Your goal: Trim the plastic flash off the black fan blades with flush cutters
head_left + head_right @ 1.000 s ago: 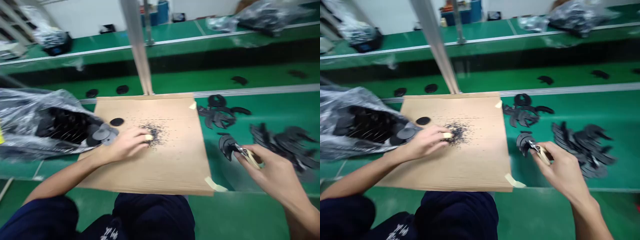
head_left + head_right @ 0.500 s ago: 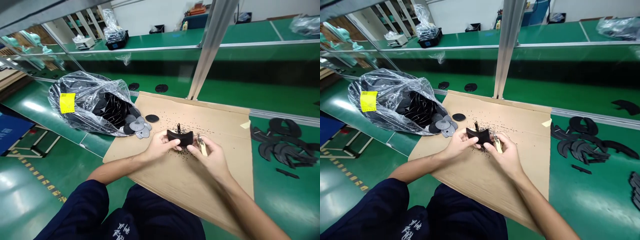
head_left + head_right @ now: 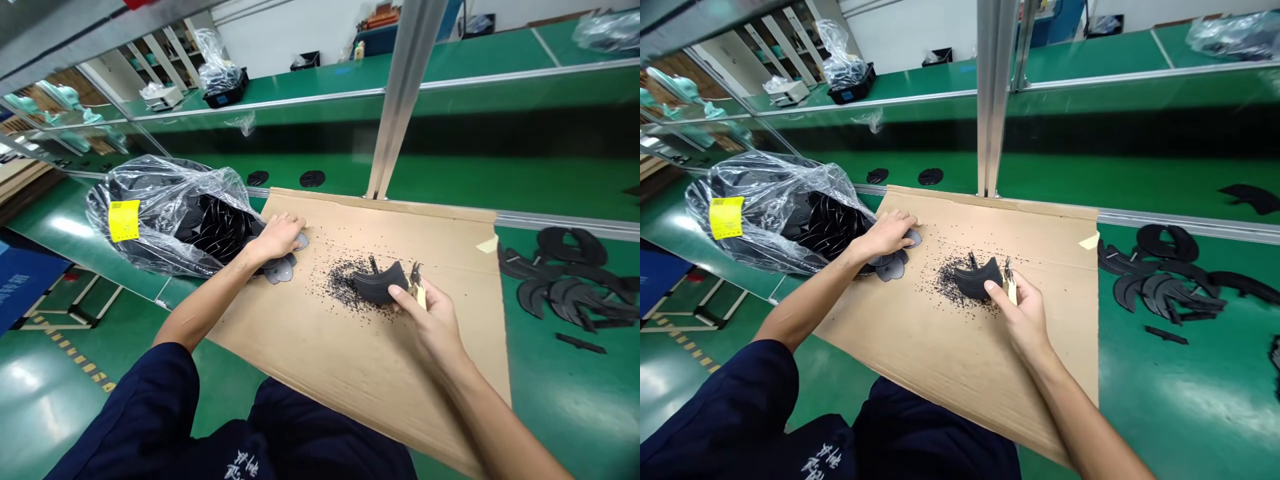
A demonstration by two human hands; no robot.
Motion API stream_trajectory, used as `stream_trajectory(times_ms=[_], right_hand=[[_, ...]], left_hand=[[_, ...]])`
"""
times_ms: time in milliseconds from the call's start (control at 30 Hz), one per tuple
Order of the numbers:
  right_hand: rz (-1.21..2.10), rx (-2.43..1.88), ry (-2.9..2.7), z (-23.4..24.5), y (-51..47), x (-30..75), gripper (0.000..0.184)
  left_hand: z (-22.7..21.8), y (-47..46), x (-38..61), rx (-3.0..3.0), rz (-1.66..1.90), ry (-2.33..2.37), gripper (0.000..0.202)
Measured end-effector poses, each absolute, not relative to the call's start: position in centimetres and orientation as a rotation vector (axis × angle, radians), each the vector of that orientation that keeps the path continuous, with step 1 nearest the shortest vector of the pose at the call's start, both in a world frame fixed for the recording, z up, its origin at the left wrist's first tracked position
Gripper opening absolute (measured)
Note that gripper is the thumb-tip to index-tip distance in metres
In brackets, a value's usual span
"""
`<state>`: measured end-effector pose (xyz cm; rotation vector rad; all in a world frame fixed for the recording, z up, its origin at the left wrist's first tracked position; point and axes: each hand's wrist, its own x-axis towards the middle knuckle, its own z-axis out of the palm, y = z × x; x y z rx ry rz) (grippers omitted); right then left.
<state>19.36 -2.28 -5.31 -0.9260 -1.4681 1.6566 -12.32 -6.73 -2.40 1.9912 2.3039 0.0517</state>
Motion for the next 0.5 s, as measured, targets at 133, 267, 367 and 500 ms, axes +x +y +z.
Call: stream_trajectory(times_ms=[133, 267, 367, 500], right_hand=[[1.694, -0.93, -1.445, -5.5, -2.5, 19.6, 0.036], [1.708, -0.967, -1.459, -5.7, -2.7, 20.0, 0.038], [1.719, -0.977, -1.517, -5.4, -2.9, 20.1, 0.038], [1.747, -0.967, -1.594, -4.8, -3.2, 20.0, 0.037]], left_hand=[[-1.8, -6.9, -11.2, 1.995, 0.221, 2.262, 0.002], [-2.2, -8.6, -7.0, 1.821, 1.033, 1.854, 0.016], [-3.2, -9.9, -3.1, 1.616, 1.321, 1.52, 0.025], [-4.4, -10.2, -0.7, 1.442, 1.424, 1.474, 0.035]])
